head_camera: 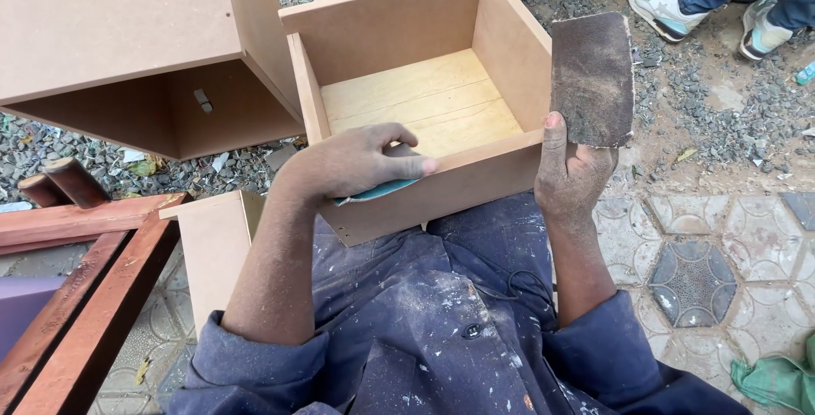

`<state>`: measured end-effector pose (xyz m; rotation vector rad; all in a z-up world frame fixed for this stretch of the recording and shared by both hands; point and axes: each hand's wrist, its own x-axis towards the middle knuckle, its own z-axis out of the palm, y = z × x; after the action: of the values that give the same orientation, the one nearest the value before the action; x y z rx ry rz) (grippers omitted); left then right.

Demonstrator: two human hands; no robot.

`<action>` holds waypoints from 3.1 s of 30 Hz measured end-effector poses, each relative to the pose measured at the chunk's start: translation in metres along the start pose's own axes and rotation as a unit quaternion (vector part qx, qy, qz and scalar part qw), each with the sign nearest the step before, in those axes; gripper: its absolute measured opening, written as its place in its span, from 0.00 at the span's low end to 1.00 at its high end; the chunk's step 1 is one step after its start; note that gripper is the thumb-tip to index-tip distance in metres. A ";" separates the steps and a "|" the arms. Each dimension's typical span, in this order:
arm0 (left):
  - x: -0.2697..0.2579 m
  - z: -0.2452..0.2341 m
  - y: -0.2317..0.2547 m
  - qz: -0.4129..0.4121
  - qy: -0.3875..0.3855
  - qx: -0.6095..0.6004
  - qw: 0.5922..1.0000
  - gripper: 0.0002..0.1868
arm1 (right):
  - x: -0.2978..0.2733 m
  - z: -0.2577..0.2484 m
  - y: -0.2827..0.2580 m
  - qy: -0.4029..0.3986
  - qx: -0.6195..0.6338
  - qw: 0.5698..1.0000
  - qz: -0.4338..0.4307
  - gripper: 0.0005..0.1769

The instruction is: A person uses sandpaper to smooth the interior and edges of a wooden drawer.

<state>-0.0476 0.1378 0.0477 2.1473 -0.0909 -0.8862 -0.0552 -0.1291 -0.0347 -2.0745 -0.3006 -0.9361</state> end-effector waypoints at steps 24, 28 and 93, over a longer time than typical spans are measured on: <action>0.088 0.019 -0.043 0.016 0.409 -0.212 0.887 0.42 | 0.065 0.068 -0.066 -0.213 0.399 0.842 0.295 0.06; 0.075 0.021 -0.035 0.057 0.417 -0.248 0.872 0.44 | 0.053 0.072 -0.053 -0.239 0.396 0.839 0.286 0.06; 0.079 0.043 -0.021 0.270 0.369 -0.516 0.724 0.20 | 0.042 0.072 -0.018 -0.266 0.326 0.860 0.287 0.18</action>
<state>-0.0197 0.0976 -0.0306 1.1198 0.1536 0.3141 0.0018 -0.0668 -0.0218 -1.5802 -0.2151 0.1254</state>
